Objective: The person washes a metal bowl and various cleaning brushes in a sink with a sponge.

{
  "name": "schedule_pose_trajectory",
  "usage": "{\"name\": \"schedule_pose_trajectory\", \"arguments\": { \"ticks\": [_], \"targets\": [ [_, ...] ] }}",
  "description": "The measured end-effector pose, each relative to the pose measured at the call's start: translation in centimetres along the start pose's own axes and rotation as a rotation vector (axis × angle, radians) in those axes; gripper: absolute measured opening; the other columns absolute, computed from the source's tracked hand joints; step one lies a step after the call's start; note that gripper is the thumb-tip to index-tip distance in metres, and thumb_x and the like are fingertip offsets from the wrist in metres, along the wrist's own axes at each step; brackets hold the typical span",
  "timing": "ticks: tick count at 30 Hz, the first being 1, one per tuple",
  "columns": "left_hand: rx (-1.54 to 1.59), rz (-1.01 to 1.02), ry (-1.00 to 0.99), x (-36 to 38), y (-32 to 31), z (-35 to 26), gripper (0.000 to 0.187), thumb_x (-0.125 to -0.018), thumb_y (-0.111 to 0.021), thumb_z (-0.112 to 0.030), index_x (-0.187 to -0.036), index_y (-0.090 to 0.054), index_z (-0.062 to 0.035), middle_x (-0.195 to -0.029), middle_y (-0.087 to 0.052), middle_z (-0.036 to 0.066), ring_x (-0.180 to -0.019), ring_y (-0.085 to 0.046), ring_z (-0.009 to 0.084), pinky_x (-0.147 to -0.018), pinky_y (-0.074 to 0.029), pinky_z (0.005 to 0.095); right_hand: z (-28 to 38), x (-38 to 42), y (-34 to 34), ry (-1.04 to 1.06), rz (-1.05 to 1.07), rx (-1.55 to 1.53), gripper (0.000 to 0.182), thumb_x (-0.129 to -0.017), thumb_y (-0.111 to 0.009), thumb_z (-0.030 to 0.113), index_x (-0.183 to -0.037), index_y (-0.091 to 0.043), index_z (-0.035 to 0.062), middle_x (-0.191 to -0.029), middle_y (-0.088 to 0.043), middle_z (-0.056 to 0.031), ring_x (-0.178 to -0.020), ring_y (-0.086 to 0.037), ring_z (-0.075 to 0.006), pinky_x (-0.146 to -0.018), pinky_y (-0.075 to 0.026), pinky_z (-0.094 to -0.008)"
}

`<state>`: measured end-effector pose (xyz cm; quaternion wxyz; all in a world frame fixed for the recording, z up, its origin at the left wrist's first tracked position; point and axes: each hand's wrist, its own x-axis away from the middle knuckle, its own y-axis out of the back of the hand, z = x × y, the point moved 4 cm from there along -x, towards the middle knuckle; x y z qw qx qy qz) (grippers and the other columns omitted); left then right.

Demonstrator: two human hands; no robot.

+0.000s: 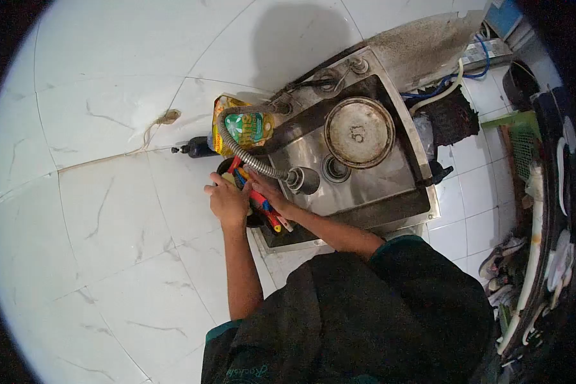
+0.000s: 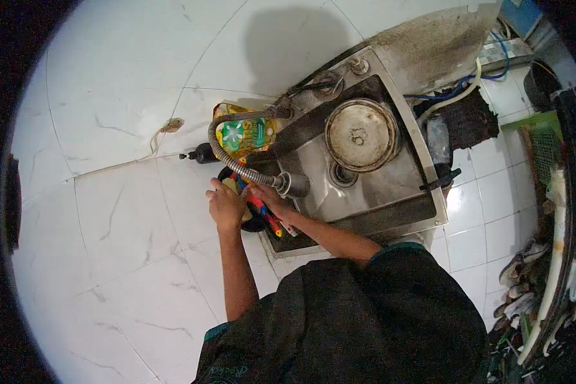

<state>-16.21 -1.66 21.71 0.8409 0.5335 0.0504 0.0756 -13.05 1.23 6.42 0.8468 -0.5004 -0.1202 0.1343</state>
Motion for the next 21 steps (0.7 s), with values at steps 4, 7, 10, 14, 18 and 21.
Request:
{"name": "schedule_pose_trajectory", "arguments": {
  "ticks": [4, 7, 10, 14, 18, 21],
  "targets": [
    [0.01, 0.01, 0.039, 0.0, 0.9, -0.7, 0.088, -0.069, -0.078, -0.049, -0.12, -0.033, 0.0067, -0.099, -0.05, 0.027, -0.075, -0.065, 0.0376, -0.059, -0.056, 0.0383, 0.5, 0.0, -0.1, -0.011, 0.069, -0.01, 0.06, -0.095, -0.049, 0.04, -0.14, -0.03, 0.005, -0.144, -0.03, -0.0065, -0.136, -0.023, -0.0172, -0.113, -0.014, -0.0322],
    [0.01, 0.007, 0.035, -0.2, 0.3, -0.4, 0.087, -0.069, -0.079, -0.048, -0.119, -0.032, 0.006, -0.099, -0.05, 0.027, -0.076, -0.065, 0.0382, -0.06, -0.056, 0.0388, 0.6, 0.1, -0.2, 0.018, -0.044, -0.035, 0.047, -0.092, -0.055, 0.043, -0.122, -0.055, 0.006, -0.119, -0.057, -0.0036, -0.117, -0.048, -0.0161, -0.105, -0.03, -0.0306],
    [0.025, 0.028, 0.049, -0.2, 0.7, -0.7, 0.086, -0.068, -0.079, -0.047, -0.118, -0.032, 0.0051, -0.1, -0.05, 0.027, -0.077, -0.065, 0.0388, -0.06, -0.056, 0.0395, 1.1, 0.4, -0.3, -0.005, -0.067, -0.008, 0.046, -0.092, -0.055, 0.043, -0.119, -0.056, 0.0064, -0.118, -0.057, -0.0028, -0.116, -0.048, -0.0156, -0.105, -0.031, -0.0301],
    [0.022, 0.052, 0.071, -0.4, 0.6, -0.8, 0.085, -0.068, -0.079, -0.047, -0.118, -0.033, 0.0039, -0.102, -0.05, 0.027, -0.078, -0.066, 0.039, -0.061, -0.057, 0.0403, 1.1, 0.3, -0.2, -0.015, -0.055, -0.009, 0.048, -0.092, -0.055, 0.045, -0.121, -0.055, 0.0063, -0.119, -0.056, -0.0032, -0.117, -0.048, -0.0155, -0.104, -0.032, -0.03],
    [0.013, 0.06, 0.078, -0.4, 0.8, -1.0, 0.085, -0.068, -0.079, -0.047, -0.118, -0.033, 0.0039, -0.101, -0.051, 0.027, -0.076, -0.066, 0.0381, -0.061, -0.057, 0.0397, 0.8, 0.2, 0.1, -0.031, -0.037, -0.015, 0.053, -0.092, -0.054, 0.045, -0.126, -0.051, 0.005, -0.123, -0.053, -0.0056, -0.12, -0.045, -0.0163, -0.105, -0.03, -0.0308],
    [0.006, 0.036, 0.069, -0.3, 1.1, -1.3, 0.086, -0.068, -0.079, -0.048, -0.119, -0.033, 0.0043, -0.101, -0.051, 0.027, -0.077, -0.066, 0.0377, -0.061, -0.057, 0.0389, 1.3, 0.3, 0.1, -0.069, 0.017, -0.004, 0.063, -0.095, -0.049, 0.042, -0.14, -0.035, 0.0007, -0.139, -0.041, -0.0112, -0.131, -0.036, -0.0196, -0.111, -0.023, -0.0318]
  ]
}}
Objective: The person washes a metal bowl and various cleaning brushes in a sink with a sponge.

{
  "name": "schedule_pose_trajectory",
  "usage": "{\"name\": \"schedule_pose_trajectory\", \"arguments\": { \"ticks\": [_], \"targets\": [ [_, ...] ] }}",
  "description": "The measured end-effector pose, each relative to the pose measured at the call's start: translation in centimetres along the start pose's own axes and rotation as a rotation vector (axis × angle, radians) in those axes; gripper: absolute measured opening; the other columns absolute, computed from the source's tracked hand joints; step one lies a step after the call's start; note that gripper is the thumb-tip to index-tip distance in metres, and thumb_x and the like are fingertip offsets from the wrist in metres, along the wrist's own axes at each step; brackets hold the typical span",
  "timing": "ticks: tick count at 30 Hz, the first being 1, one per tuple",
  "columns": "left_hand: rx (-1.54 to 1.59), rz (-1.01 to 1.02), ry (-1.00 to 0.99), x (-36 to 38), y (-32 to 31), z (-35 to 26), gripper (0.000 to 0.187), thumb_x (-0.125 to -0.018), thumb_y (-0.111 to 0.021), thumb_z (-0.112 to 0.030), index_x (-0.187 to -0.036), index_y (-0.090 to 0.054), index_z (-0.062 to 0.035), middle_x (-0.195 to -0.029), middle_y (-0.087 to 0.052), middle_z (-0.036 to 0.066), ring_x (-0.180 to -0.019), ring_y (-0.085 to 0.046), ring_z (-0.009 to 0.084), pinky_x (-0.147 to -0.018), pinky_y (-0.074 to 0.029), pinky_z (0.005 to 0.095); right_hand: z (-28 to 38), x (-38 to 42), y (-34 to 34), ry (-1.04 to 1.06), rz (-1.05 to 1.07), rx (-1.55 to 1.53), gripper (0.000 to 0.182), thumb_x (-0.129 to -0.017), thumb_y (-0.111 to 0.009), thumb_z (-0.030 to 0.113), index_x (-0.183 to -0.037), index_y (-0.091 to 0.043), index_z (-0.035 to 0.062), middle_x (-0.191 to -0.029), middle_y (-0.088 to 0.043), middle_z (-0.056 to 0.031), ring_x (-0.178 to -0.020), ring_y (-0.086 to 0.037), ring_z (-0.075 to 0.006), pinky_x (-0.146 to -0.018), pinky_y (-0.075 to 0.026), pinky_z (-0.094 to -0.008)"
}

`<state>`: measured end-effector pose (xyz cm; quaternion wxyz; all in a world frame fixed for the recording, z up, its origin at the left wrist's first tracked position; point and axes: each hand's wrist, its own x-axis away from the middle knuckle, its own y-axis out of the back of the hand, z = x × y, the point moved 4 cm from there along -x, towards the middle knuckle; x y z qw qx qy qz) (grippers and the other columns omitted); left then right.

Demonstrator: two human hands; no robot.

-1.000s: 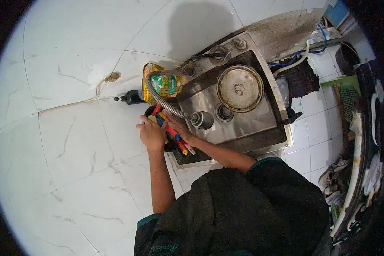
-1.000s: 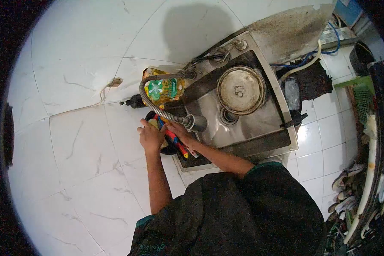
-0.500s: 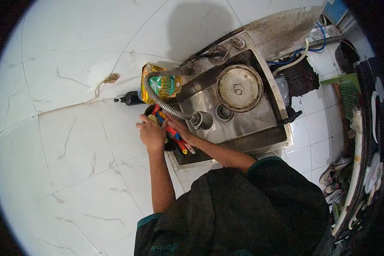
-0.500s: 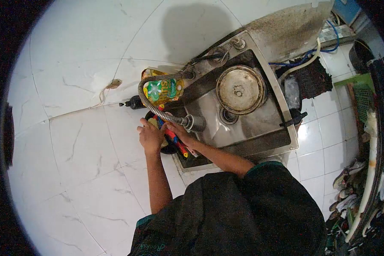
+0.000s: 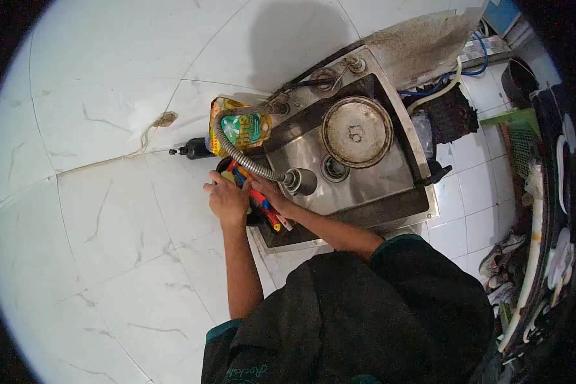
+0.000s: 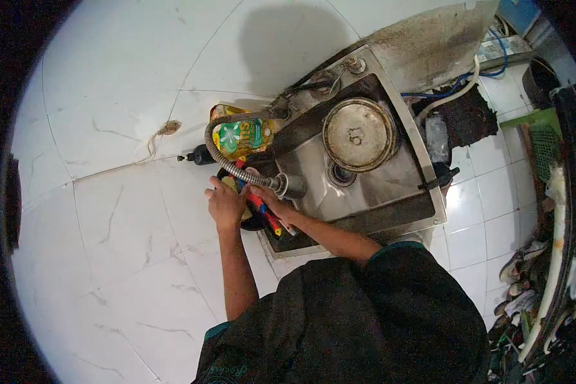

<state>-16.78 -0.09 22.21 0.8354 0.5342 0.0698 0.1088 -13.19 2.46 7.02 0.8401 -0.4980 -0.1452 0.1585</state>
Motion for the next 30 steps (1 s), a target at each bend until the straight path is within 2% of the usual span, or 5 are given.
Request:
{"name": "schedule_pose_trajectory", "arguments": {
  "ticks": [6, 9, 13, 23, 30],
  "targets": [
    [-0.008, 0.007, 0.004, -0.2, -0.1, 0.0, 0.087, -0.067, -0.079, -0.047, -0.121, -0.033, 0.004, -0.102, -0.051, 0.027, -0.077, -0.065, 0.0374, -0.062, -0.057, 0.0385, -0.6, -0.5, 0.1, 0.012, 0.032, -0.051, 0.062, -0.095, -0.049, 0.04, -0.141, -0.037, -0.0009, -0.136, -0.045, -0.0109, -0.129, -0.038, -0.019, -0.111, -0.023, -0.0319],
    [-0.007, -0.036, -0.01, 0.2, 0.6, -0.5, 0.086, -0.068, -0.08, -0.046, -0.119, -0.033, 0.0043, -0.101, -0.051, 0.027, -0.076, -0.066, 0.0367, -0.062, -0.057, 0.0381, -1.3, -0.5, 0.4, -0.01, -0.065, -0.038, 0.059, -0.089, -0.054, 0.052, -0.125, -0.053, 0.0062, -0.125, -0.053, -0.005, -0.119, -0.045, -0.017, -0.106, -0.029, -0.0326],
    [-0.014, -0.029, -0.028, 0.2, 0.5, -0.6, 0.085, -0.068, -0.08, -0.045, -0.119, -0.034, 0.005, -0.1, -0.05, 0.026, -0.076, -0.066, 0.0361, -0.061, -0.057, 0.0374, 0.0, -0.1, 0.0, -0.025, 0.015, -0.058, 0.061, -0.095, -0.051, 0.038, -0.141, -0.038, 0.0014, -0.138, -0.044, -0.0086, -0.13, -0.037, -0.0169, -0.111, -0.023, -0.0302],
    [0.001, 0.0, 0.014, 0.4, 1.2, -0.7, 0.084, -0.069, -0.08, -0.043, -0.12, -0.034, 0.0038, -0.101, -0.05, 0.025, -0.076, -0.065, 0.0374, -0.064, -0.057, 0.0392, 1.2, 0.4, -0.8, -0.056, 0.06, -0.069, 0.072, -0.093, -0.05, 0.045, -0.147, -0.026, 0.0044, -0.15, -0.03, -0.0105, -0.14, -0.025, -0.0185, -0.115, -0.016, -0.0321],
    [-0.061, -0.011, 0.003, 0.5, 1.2, -0.8, 0.086, -0.069, -0.079, -0.046, -0.12, -0.034, 0.0061, -0.101, -0.05, 0.024, -0.073, -0.066, 0.0345, -0.055, -0.058, 0.0385, 0.8, 0.5, -0.8, 0.061, -0.017, -0.087, 0.043, -0.094, -0.05, 0.044, -0.117, -0.054, 0.0066, -0.113, -0.054, -0.003, -0.111, -0.048, -0.0149, -0.103, -0.032, -0.0312]
  ]
}}
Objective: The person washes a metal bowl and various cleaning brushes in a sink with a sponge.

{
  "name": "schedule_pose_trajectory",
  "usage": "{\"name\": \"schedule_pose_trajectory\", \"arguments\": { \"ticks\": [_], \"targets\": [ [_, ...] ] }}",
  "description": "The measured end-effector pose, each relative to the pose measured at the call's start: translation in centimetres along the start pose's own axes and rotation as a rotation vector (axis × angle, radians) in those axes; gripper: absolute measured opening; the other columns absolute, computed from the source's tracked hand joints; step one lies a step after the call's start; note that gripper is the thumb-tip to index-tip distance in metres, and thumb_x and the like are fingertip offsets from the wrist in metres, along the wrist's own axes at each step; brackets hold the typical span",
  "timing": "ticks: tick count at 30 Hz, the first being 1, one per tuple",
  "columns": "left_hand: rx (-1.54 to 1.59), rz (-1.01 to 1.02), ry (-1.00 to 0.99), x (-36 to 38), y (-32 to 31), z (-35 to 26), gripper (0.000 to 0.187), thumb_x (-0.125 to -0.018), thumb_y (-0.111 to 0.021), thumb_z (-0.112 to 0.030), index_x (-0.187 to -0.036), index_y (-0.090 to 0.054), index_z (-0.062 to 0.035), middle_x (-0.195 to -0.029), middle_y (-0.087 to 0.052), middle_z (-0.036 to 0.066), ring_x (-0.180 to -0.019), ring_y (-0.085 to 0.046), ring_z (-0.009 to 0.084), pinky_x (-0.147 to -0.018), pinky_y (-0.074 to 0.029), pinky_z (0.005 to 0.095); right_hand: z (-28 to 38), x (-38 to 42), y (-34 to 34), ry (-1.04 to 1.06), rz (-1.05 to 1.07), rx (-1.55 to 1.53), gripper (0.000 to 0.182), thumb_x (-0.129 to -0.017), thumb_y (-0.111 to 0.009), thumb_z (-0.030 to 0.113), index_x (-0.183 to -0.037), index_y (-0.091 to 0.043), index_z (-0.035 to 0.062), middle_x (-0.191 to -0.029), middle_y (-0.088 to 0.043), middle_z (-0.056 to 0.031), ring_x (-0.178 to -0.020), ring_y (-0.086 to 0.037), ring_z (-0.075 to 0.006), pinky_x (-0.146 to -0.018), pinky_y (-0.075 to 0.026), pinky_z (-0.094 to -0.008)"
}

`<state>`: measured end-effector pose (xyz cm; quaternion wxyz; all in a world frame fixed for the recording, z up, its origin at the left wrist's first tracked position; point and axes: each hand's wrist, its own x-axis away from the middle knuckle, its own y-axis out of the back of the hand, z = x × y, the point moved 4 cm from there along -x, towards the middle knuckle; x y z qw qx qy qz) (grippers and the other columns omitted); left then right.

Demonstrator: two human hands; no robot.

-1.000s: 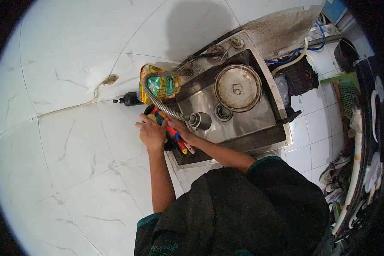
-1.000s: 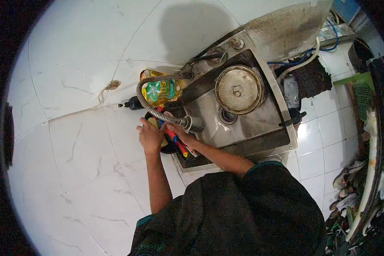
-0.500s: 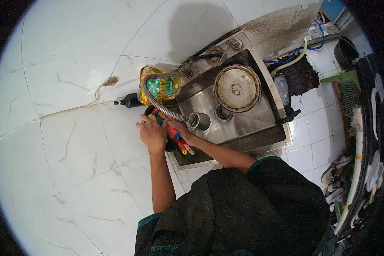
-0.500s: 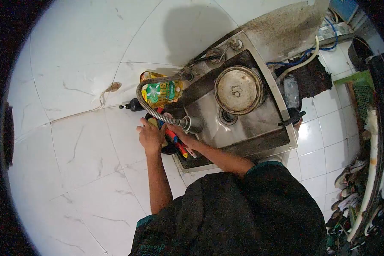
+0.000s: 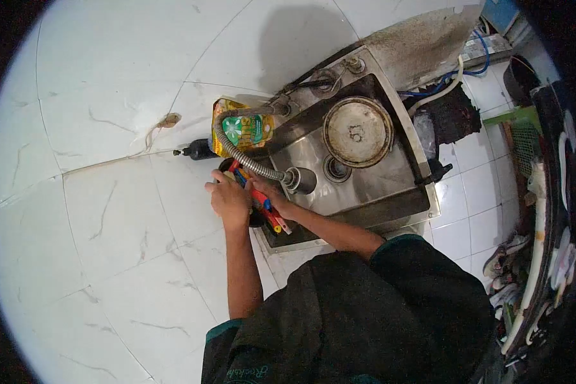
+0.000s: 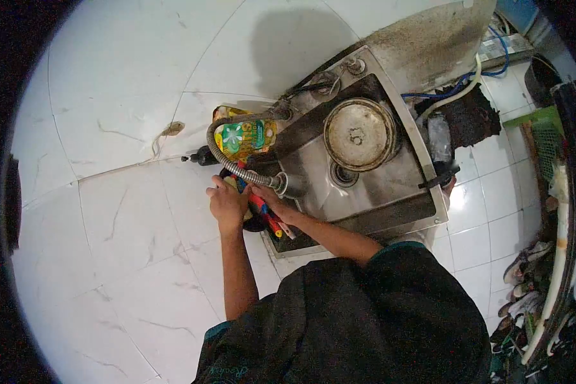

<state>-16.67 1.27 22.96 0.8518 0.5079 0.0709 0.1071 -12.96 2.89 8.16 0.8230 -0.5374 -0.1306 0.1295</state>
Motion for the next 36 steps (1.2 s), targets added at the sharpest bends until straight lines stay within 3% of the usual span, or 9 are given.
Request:
{"name": "schedule_pose_trajectory", "arguments": {
  "ticks": [6, 9, 12, 18, 33, 36],
  "targets": [
    [-0.003, 0.013, -0.035, 0.1, 0.1, 0.0, 0.09, -0.069, -0.078, -0.047, -0.123, -0.033, 0.0081, -0.1, -0.05, 0.024, -0.071, -0.066, 0.0332, -0.052, -0.058, 0.0386, 0.4, 0.3, -0.3, 0.009, -0.059, -0.012, 0.044, -0.094, -0.051, 0.043, -0.118, -0.053, 0.0066, -0.118, -0.054, -0.0047, -0.115, -0.047, -0.0166, -0.105, -0.03, -0.0309],
    [-0.016, -0.098, -0.154, 0.2, -0.5, 0.2, 0.087, -0.068, -0.079, -0.046, -0.12, -0.033, 0.0068, -0.099, -0.051, 0.024, -0.073, -0.065, 0.0339, -0.055, -0.058, 0.039, 0.0, -0.1, 0.0, 0.013, 0.025, -0.011, 0.047, -0.094, -0.051, 0.043, -0.123, -0.052, 0.0063, -0.123, -0.053, -0.0048, -0.118, -0.046, -0.0164, -0.106, -0.029, -0.031],
    [0.039, -0.027, -0.038, 0.1, -0.4, 0.2, 0.085, -0.068, -0.079, -0.045, -0.117, -0.034, 0.0061, -0.099, -0.05, 0.025, -0.075, -0.065, 0.0349, -0.058, -0.058, 0.0391, -0.7, -0.2, 0.2, -0.018, -0.016, -0.053, 0.047, -0.094, -0.052, 0.042, -0.126, -0.051, 0.0069, -0.125, -0.052, -0.0045, -0.119, -0.046, -0.0161, -0.107, -0.03, -0.031],
    [0.008, -0.05, -0.056, 0.2, -0.5, 0.1, 0.085, -0.068, -0.079, -0.044, -0.118, -0.034, 0.0068, -0.098, -0.05, 0.025, -0.076, -0.065, 0.0355, -0.057, -0.058, 0.0381, 1.0, 0.5, -0.5, 0.021, 0.002, -0.061, 0.047, -0.094, -0.051, 0.042, -0.126, -0.051, 0.0075, -0.121, -0.053, -0.0036, -0.118, -0.046, -0.0155, -0.106, -0.03, -0.0302],
    [0.004, -0.033, -0.078, -0.1, 0.0, -0.8, 0.078, -0.069, -0.078, -0.046, -0.111, -0.035, 0.0042, -0.096, -0.05, 0.023, -0.077, -0.065, 0.0334, -0.048, -0.058, 0.0398, -1.3, -0.5, 1.0, 0.015, 0.039, -0.025, 0.068, -0.092, -0.047, 0.054, -0.14, -0.038, 0.0074, -0.141, -0.038, -0.0079, -0.133, -0.03, -0.0187, -0.113, -0.017, -0.0325],
    [-0.032, -0.107, -0.195, -0.3, -0.5, -0.7, 0.079, -0.068, -0.079, -0.045, -0.111, -0.034, 0.0038, -0.097, -0.05, 0.024, -0.077, -0.065, 0.0334, -0.049, -0.058, 0.0406, -3.4, -1.2, 1.9, -0.061, 0.116, -0.064, 0.068, -0.092, -0.048, 0.053, -0.14, -0.038, 0.0066, -0.142, -0.036, -0.0079, -0.134, -0.029, -0.0187, -0.113, -0.017, -0.0326]
  ]
}}
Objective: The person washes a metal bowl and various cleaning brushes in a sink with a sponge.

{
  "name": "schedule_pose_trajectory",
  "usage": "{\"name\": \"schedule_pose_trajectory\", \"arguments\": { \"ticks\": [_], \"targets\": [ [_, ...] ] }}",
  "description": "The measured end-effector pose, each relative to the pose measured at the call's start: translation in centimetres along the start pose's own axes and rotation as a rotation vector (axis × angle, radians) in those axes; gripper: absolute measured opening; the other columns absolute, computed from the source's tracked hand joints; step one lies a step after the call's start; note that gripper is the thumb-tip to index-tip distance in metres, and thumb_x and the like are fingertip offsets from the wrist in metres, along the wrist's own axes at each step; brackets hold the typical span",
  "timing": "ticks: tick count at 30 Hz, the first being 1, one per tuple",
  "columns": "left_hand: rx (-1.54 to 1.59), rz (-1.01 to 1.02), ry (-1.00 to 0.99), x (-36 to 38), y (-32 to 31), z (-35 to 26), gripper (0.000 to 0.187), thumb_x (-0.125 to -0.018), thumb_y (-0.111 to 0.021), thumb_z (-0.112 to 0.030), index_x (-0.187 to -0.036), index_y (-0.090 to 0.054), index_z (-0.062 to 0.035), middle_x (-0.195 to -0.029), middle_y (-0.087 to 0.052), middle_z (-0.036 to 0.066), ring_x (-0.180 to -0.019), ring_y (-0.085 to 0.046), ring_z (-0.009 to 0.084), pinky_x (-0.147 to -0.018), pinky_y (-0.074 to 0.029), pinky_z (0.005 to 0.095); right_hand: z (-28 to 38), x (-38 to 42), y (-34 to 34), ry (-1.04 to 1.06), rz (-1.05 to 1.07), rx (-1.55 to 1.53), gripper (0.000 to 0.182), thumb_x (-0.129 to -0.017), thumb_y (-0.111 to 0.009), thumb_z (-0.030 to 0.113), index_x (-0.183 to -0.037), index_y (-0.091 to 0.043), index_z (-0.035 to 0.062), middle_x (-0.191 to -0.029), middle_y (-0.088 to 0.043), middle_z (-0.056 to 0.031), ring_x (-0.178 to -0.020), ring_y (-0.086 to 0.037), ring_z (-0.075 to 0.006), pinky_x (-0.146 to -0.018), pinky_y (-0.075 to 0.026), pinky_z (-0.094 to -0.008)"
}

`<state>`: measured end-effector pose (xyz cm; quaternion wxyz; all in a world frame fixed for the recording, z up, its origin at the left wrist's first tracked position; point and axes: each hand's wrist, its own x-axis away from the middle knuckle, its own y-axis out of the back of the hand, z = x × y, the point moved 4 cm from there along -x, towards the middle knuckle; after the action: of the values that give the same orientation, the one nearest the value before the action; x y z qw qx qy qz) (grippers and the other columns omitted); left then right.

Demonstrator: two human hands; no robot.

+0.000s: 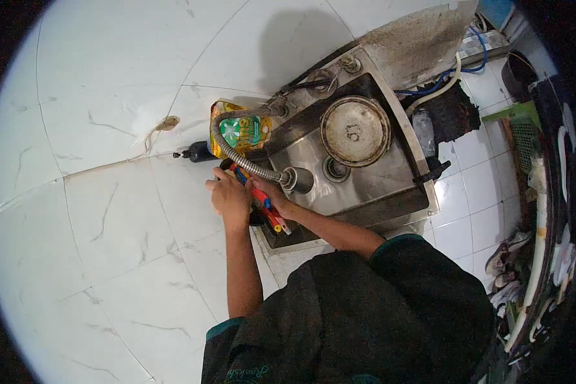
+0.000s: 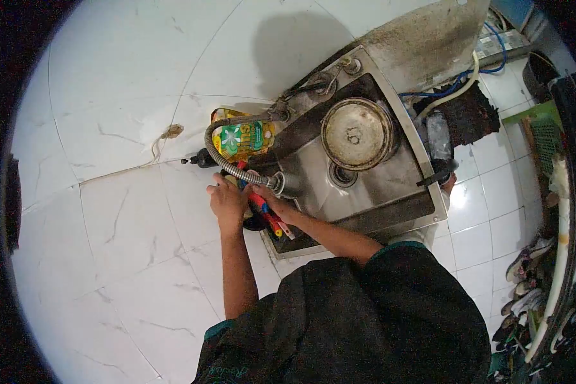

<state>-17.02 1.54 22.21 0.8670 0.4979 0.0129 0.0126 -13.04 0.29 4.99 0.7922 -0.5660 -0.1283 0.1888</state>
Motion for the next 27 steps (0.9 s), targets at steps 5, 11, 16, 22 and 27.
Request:
{"name": "schedule_pose_trajectory", "arguments": {
  "ticks": [5, 11, 16, 22, 27],
  "targets": [
    [-0.009, 0.133, 0.098, -0.8, -0.5, 0.2, 0.079, -0.067, -0.08, -0.046, -0.11, -0.035, 0.0036, -0.098, -0.05, 0.026, -0.077, -0.066, 0.0379, -0.05, -0.059, 0.0419, -2.5, -0.7, 1.1, -0.109, -0.033, -0.054, 0.062, -0.094, -0.046, 0.05, -0.137, -0.04, 0.0059, -0.138, -0.041, -0.0073, -0.131, -0.033, -0.0182, -0.112, -0.019, -0.0313],
    [-0.009, 0.163, 0.187, -1.1, -0.8, 0.2, 0.082, -0.065, -0.082, -0.046, -0.112, -0.034, 0.0022, -0.107, -0.048, 0.032, -0.077, -0.067, 0.0401, -0.053, -0.058, 0.0446, 1.1, 0.8, -1.2, -0.096, -0.043, -0.136, 0.063, -0.093, -0.048, 0.052, -0.137, -0.041, 0.0073, -0.134, -0.045, -0.0049, -0.127, -0.038, -0.0167, -0.109, -0.025, -0.03],
    [0.037, 0.187, 0.19, -1.3, -1.8, 0.8, 0.083, -0.066, -0.081, -0.047, -0.114, -0.035, 0.0007, -0.111, -0.047, 0.033, -0.081, -0.067, 0.04, -0.055, -0.056, 0.0503, 1.0, 1.1, -1.4, -0.098, -0.09, -0.175, 0.061, -0.093, -0.049, 0.052, -0.135, -0.043, 0.0077, -0.133, -0.046, -0.0045, -0.125, -0.04, -0.0164, -0.108, -0.027, -0.0302],
    [0.05, 0.19, 0.204, -1.1, -1.3, 0.3, 0.081, -0.068, -0.079, -0.049, -0.116, -0.035, 0.0002, -0.112, -0.047, 0.031, -0.082, -0.066, 0.0402, -0.051, -0.053, 0.0567, 0.5, 1.2, -1.3, -0.134, -0.072, -0.244, 0.06, -0.092, -0.05, 0.053, -0.132, -0.045, 0.0088, -0.128, -0.05, -0.0034, -0.119, -0.045, -0.0164, -0.105, -0.031, -0.0306],
    [0.019, 0.201, 0.176, -1.0, -1.4, 0.1, 0.079, -0.069, -0.078, -0.049, -0.114, -0.037, 0.0016, -0.107, -0.048, 0.029, -0.085, -0.065, 0.0387, -0.047, -0.053, 0.056, -0.8, 0.8, -0.7, -0.178, -0.045, -0.335, 0.058, -0.092, -0.05, 0.051, -0.132, -0.045, 0.0094, -0.127, -0.05, -0.0035, -0.117, -0.046, -0.0153, -0.103, -0.034, -0.0306]
  ]
}}
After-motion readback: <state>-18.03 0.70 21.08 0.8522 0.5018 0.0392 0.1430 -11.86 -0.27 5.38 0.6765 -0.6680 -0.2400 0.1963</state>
